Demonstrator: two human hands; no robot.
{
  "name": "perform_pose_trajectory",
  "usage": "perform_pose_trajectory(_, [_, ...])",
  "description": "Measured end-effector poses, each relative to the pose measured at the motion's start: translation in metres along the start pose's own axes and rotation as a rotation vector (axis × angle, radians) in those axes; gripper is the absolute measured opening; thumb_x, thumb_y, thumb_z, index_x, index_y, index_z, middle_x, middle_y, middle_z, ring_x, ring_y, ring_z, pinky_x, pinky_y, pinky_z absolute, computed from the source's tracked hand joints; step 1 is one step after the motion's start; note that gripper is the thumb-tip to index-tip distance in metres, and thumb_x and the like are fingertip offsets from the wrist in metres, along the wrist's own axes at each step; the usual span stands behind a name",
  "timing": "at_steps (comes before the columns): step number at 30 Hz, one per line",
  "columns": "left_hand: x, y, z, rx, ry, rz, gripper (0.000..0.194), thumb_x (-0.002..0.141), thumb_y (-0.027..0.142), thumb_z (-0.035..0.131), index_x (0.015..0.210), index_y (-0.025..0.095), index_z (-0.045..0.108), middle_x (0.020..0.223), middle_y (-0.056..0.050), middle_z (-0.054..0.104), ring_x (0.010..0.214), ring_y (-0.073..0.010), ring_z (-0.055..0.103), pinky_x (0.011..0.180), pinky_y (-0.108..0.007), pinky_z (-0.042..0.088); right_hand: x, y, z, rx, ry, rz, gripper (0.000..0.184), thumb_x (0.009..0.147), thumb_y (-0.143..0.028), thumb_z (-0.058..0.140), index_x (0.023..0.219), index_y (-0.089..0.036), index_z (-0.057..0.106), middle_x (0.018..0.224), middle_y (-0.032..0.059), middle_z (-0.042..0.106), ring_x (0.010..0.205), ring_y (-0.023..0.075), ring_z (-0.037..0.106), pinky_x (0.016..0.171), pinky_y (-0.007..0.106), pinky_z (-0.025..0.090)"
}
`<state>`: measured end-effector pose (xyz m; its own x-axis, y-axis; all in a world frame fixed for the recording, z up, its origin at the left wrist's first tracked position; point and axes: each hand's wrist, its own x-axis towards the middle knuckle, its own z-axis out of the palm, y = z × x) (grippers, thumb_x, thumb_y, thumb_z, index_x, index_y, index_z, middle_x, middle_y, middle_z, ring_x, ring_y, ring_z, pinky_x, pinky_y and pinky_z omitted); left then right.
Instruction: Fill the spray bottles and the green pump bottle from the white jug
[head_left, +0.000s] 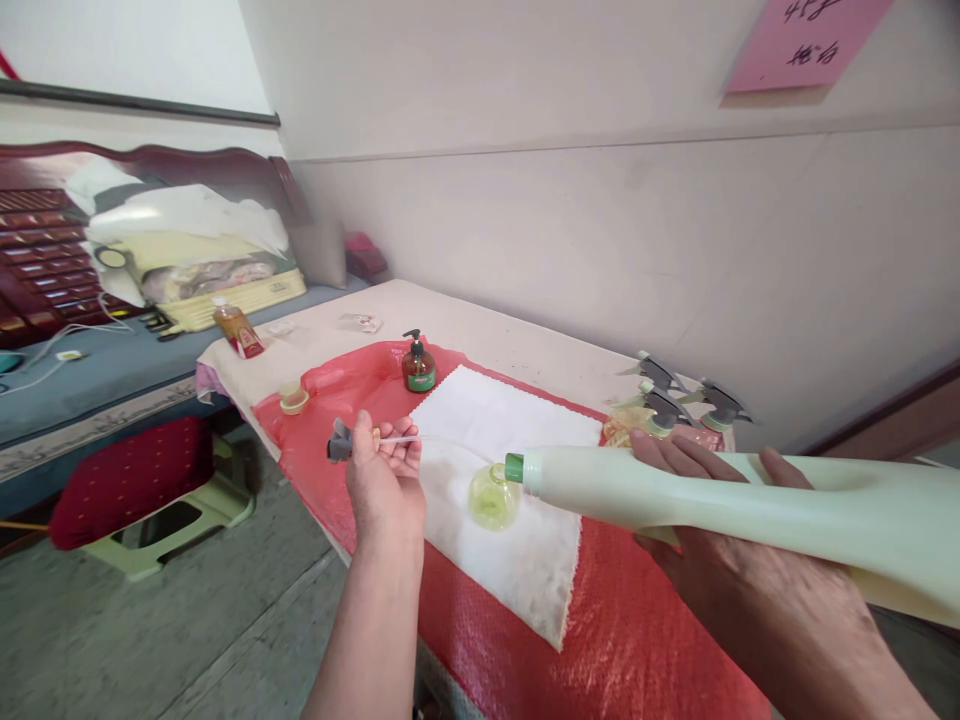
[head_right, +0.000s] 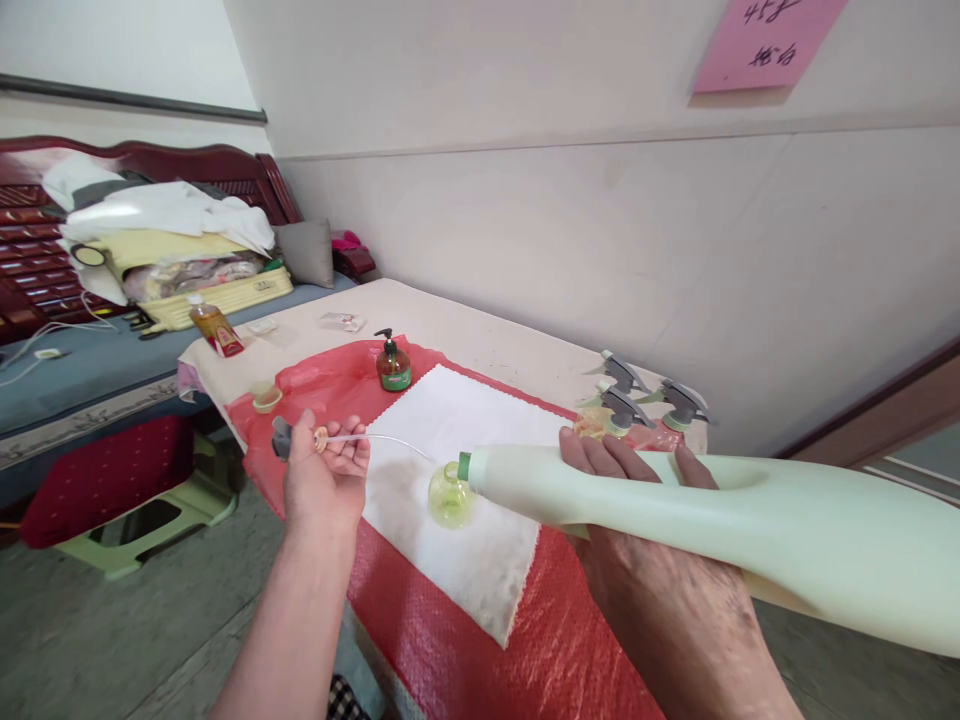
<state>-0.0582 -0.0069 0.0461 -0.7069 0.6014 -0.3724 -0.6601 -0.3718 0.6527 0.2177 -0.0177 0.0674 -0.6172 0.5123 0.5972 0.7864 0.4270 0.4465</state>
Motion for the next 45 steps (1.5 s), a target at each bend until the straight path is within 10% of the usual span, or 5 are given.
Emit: perform_pose_trajectory(45, [0.0002, -0.0006, 0.0005, 0.001, 0.023, -0.015, 0.028, 0.084, 0.041, 0.063, 0.075, 0.016, 0.052, 0.078, -0.007, 0.065, 0.068, -0.0137, 0.064, 0.059, -0.021, 0.050, -0.0043, -0.0036, 0.0001, 0.031, -0.068, 0.023, 0.043, 0.094, -0.021, 0.047, 0.136, -0.011, 0.048, 0.125, 0.0154, 0.063, 0.116, 0.0319, 0.057, 0.110, 0.061, 0.029])
